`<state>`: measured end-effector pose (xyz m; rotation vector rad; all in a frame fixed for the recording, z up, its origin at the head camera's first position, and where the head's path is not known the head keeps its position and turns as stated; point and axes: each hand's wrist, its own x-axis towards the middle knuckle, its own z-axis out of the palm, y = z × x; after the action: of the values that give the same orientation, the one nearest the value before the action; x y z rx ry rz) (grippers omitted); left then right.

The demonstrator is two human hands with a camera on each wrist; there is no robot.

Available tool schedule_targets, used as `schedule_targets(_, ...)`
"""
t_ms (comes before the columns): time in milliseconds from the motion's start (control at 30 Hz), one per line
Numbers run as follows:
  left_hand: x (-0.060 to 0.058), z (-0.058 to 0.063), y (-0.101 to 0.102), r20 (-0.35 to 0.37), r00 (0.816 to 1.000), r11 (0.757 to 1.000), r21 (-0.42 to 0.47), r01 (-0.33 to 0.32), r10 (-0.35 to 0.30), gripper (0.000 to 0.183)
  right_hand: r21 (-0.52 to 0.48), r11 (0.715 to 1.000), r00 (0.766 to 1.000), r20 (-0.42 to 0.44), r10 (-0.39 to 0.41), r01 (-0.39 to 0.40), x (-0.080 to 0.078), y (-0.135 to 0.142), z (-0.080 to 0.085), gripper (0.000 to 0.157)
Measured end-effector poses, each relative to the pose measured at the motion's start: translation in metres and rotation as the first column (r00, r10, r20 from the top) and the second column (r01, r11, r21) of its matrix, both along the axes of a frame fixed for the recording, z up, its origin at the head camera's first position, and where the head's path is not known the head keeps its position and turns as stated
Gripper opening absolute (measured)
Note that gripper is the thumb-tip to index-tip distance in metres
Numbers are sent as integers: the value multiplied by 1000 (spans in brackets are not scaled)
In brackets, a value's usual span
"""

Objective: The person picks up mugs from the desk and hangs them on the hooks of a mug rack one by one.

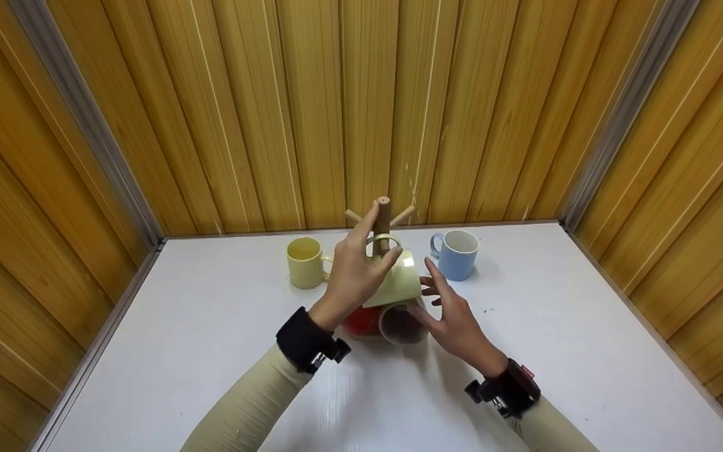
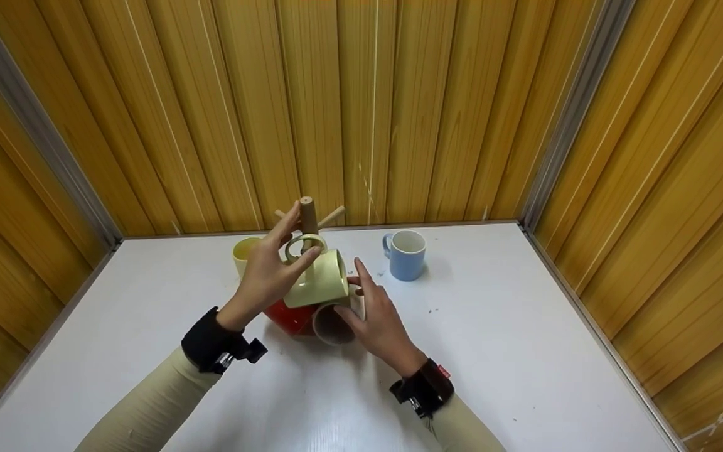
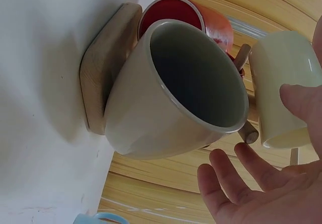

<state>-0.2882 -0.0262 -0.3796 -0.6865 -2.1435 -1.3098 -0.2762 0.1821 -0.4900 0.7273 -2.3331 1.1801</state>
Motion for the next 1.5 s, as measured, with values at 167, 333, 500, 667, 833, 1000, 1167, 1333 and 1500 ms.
schedule_targets(167, -1, -1, -1, -20, 1000, 1000, 3, 1, -1, 76, 13, 1000, 1000, -14, 5, -5, -5, 1, 0, 78)
schedule_targets(333, -1, -2, -2, -11, 1000, 1000, 4, 9, -9, 77, 31, 999, 1000, -8, 18, -17, -12, 3, 0, 72)
schedule_targets(500, -2, -3, -1, -20, 1000, 1000, 0, 11, -11, 77, 47, 999, 999, 35, 7, -9, -21, 4, 1, 64)
schedule_targets(667, -2, -3, 0, -29, 1000, 1000, -1, 12, -12, 77, 69, 998, 999, 35, -11, 8, -28, 5, 1, 47)
schedule_targets(833, -3, -4, 1, -36, 999, 1000, 1, 15, -15, 76, 58, 998, 999, 47, -6, 3, -33, 5, 1, 34)
schedule_targets(1000, -3, -4, 1, -16, 999, 1000, 2, 30, -30, 76, 33, 999, 998, 63, 2, -4, -34, 4, 0, 28)
schedule_targets(1167, -3, -4, 2, -3, 1000, 1000, -1, 25, -25, 77, 15, 1000, 999, 51, -6, 5, -35, 5, -1, 24)
schedule_targets(1333, -4, -2, 2, -9, 1000, 1000, -4, 25, -25, 77, 6, 1000, 998, 55, -10, 9, -36, 5, -1, 24)
schedule_targets(1500, -4, -1, 2, -4, 999, 999, 4, 34, -34, 76, -1, 1000, 998, 50, -25, 25, -35, 4, -1, 24)
